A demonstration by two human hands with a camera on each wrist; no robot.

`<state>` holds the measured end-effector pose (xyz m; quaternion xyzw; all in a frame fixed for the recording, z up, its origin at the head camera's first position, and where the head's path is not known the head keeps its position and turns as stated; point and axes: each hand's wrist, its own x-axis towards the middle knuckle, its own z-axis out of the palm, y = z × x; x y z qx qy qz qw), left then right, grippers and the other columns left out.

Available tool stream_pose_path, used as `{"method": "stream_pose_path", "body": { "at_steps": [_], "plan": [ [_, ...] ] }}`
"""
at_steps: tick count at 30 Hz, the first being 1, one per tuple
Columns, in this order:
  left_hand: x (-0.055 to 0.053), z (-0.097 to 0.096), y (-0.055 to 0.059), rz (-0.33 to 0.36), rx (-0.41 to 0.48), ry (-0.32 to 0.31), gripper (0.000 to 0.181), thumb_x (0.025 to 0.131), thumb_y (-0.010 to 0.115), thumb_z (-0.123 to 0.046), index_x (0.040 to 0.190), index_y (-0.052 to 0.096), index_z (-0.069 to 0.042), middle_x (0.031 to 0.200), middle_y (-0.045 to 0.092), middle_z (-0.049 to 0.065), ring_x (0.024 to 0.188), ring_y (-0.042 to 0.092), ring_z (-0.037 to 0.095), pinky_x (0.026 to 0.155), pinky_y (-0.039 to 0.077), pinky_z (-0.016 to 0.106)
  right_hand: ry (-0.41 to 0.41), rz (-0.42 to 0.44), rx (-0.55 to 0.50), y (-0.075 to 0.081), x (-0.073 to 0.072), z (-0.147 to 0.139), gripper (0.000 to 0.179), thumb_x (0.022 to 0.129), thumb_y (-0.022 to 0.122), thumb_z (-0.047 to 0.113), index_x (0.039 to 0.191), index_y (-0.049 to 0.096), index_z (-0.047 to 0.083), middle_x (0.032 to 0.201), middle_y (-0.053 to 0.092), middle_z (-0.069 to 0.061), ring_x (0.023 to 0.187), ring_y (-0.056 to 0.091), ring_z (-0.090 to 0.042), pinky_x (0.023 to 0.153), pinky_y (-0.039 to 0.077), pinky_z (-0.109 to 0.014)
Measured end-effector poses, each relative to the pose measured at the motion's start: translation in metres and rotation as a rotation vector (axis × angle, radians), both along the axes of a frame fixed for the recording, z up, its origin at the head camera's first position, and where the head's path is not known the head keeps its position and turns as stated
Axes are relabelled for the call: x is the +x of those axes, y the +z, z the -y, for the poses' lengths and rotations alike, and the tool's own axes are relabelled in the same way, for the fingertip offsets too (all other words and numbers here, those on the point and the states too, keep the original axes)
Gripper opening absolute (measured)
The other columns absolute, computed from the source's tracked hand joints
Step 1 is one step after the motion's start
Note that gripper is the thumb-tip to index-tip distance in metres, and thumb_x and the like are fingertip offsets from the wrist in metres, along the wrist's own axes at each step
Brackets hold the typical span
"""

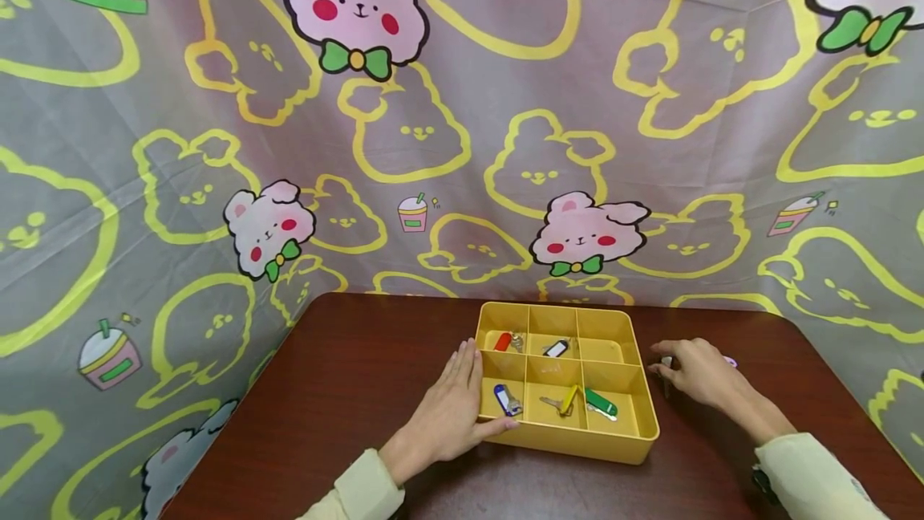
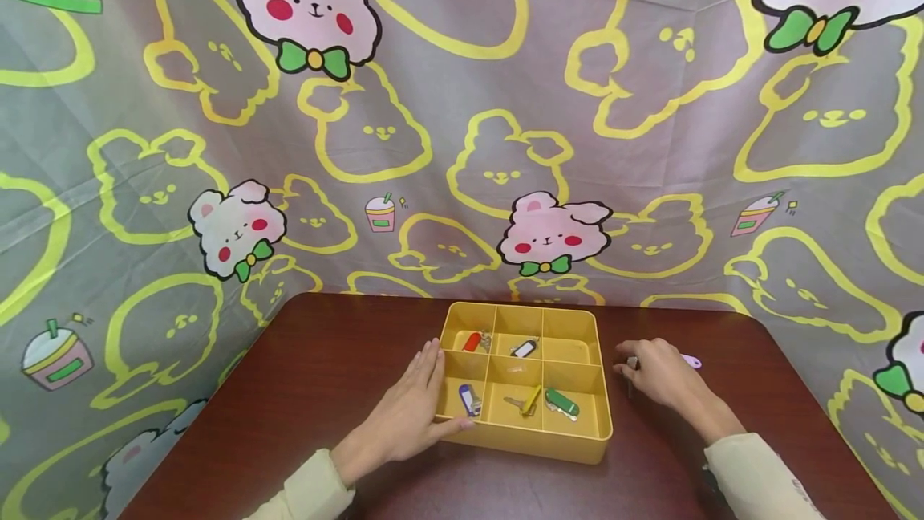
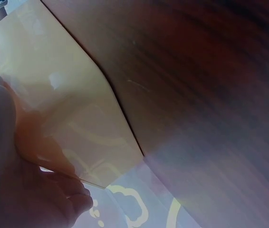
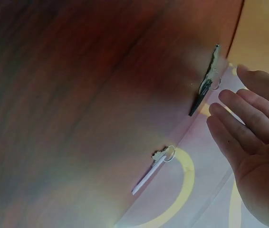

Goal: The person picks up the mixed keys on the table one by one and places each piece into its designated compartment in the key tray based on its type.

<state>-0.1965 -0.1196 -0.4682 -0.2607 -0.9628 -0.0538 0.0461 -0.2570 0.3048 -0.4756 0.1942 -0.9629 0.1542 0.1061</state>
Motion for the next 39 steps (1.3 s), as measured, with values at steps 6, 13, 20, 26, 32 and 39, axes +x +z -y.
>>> {"method": "stream_pose_path", "body": {
  "at_steps": [6, 13, 20, 26, 32, 39],
  "plan": [
    [-0.0005, 0.0, -0.0004, 0.007, 0.009, -0.002, 0.12, 0.092, 0.028, -0.09, 0.164, 0.023, 0.007, 0.175, 0.009, 0.027, 0.164, 0.017, 0.04, 0.133, 0.025, 0.048, 0.004, 0.0, 0.043, -0.0019, 0.0012, -0.002, 0.026, 0.086, 0.083, 0.012, 0.108, 0.079, -0.001, 0.089, 0.079, -0.006, 0.068, 0.055, -0.011, 0.062, 0.052, -0.037],
    [-0.001, 0.0002, -0.0013, 0.008, 0.004, 0.0, 0.12, 0.092, 0.028, -0.09, 0.164, 0.023, 0.007, 0.175, 0.008, 0.027, 0.164, 0.016, 0.04, 0.133, 0.025, 0.048, 0.027, -0.014, 0.086, -0.0053, 0.0031, -0.0026, 0.026, 0.087, 0.082, 0.011, 0.109, 0.08, -0.002, 0.094, 0.081, -0.011, 0.07, 0.064, -0.013, 0.062, 0.057, -0.041],
    [0.0002, -0.0002, -0.0015, 0.023, 0.016, 0.001, 0.12, 0.093, 0.029, -0.09, 0.164, 0.021, 0.006, 0.175, 0.007, 0.027, 0.164, 0.016, 0.04, 0.133, 0.025, 0.048, 0.054, -0.017, 0.109, -0.0077, 0.0044, -0.0052, 0.024, 0.086, 0.081, 0.007, 0.108, 0.081, -0.002, 0.096, 0.082, -0.013, 0.069, 0.063, -0.01, 0.059, 0.054, -0.036],
    [-0.0008, 0.0, -0.0017, 0.024, 0.017, 0.002, 0.12, 0.093, 0.03, -0.089, 0.164, 0.021, 0.007, 0.175, 0.007, 0.027, 0.165, 0.015, 0.039, 0.133, 0.025, 0.048, 0.055, -0.012, 0.1, -0.0069, 0.0033, -0.0059, 0.024, 0.085, 0.08, 0.004, 0.109, 0.08, -0.002, 0.098, 0.081, -0.015, 0.071, 0.066, -0.014, 0.058, 0.051, -0.035],
    [-0.0008, 0.0002, -0.0013, 0.014, 0.016, -0.001, 0.12, 0.092, 0.028, -0.09, 0.164, 0.022, 0.007, 0.175, 0.007, 0.027, 0.165, 0.013, 0.038, 0.133, 0.024, 0.048, 0.058, -0.024, 0.098, -0.0063, 0.0035, -0.0051, 0.023, 0.085, 0.078, 0.002, 0.108, 0.081, -0.002, 0.098, 0.082, -0.015, 0.073, 0.069, -0.016, 0.06, 0.054, -0.035],
    [-0.0006, 0.0009, -0.0014, 0.014, 0.014, -0.001, 0.121, 0.092, 0.028, -0.09, 0.164, 0.022, 0.007, 0.175, 0.007, 0.027, 0.165, 0.013, 0.038, 0.133, 0.024, 0.048, 0.059, -0.002, 0.086, -0.0064, 0.0024, -0.0059, 0.021, 0.085, 0.077, 0.001, 0.107, 0.082, 0.0, 0.098, 0.082, -0.014, 0.08, 0.076, -0.025, 0.064, 0.06, -0.041]
  ]
}}
